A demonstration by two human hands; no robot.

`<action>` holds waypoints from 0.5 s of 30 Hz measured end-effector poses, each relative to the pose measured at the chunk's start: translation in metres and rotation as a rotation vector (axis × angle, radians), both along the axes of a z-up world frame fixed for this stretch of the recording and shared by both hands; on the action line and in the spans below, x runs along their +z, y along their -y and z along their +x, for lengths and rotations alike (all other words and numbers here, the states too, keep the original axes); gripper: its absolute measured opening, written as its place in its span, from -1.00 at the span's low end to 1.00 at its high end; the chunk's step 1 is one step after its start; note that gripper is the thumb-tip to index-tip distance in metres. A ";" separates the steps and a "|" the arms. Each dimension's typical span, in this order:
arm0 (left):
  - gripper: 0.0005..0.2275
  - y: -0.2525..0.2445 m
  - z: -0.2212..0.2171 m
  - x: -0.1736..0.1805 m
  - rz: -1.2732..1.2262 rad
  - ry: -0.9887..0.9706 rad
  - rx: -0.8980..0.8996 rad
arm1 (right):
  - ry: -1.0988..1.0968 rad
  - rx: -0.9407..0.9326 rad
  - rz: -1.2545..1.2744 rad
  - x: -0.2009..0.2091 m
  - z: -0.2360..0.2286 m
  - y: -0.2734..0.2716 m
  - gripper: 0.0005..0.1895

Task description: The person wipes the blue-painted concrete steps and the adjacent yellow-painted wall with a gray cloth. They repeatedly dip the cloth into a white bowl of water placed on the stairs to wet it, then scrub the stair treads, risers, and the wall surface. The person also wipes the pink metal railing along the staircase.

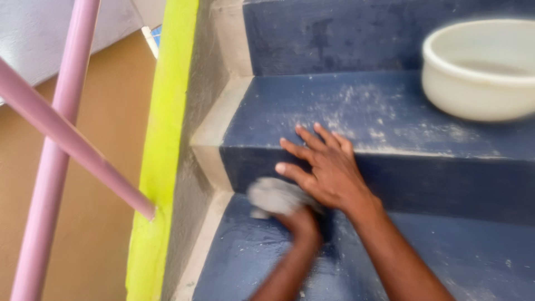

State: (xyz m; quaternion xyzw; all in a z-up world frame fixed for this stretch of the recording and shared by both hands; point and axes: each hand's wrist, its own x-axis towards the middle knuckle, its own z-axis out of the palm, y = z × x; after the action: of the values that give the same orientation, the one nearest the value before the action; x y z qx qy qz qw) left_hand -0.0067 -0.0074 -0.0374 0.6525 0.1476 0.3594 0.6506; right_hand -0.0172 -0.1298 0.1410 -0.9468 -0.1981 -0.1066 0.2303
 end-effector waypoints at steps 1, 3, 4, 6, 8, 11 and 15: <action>-0.69 0.012 0.000 0.001 0.003 0.016 -0.022 | 0.017 0.004 0.000 0.002 0.003 0.001 -0.24; -0.69 0.029 -0.014 -0.005 0.002 0.000 -0.049 | 0.013 0.012 0.004 0.000 0.001 -0.001 -0.22; -0.70 0.030 -0.014 -0.006 -0.002 0.000 -0.051 | 0.014 0.016 0.006 0.000 0.001 0.002 -0.23; -0.70 0.022 -0.013 -0.007 -0.011 -0.010 -0.033 | 0.013 0.029 0.018 0.002 0.000 0.003 -0.23; -0.71 0.013 -0.004 -0.006 -0.031 -0.015 -0.020 | -0.048 0.022 -0.017 0.002 -0.001 0.001 -0.19; -0.71 0.010 0.011 -0.008 -0.081 -0.040 -0.031 | -0.049 0.021 -0.041 -0.003 0.002 0.003 -0.14; -0.72 0.010 0.024 0.001 -0.132 -0.055 -0.073 | 0.029 0.046 -0.015 -0.014 0.004 0.001 -0.06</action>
State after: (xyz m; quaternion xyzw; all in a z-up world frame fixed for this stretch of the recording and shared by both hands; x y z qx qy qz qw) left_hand 0.0174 -0.0170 -0.0360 0.6226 0.1649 0.3071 0.7006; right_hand -0.0134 -0.1312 0.1268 -0.9420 -0.2239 -0.1136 0.2225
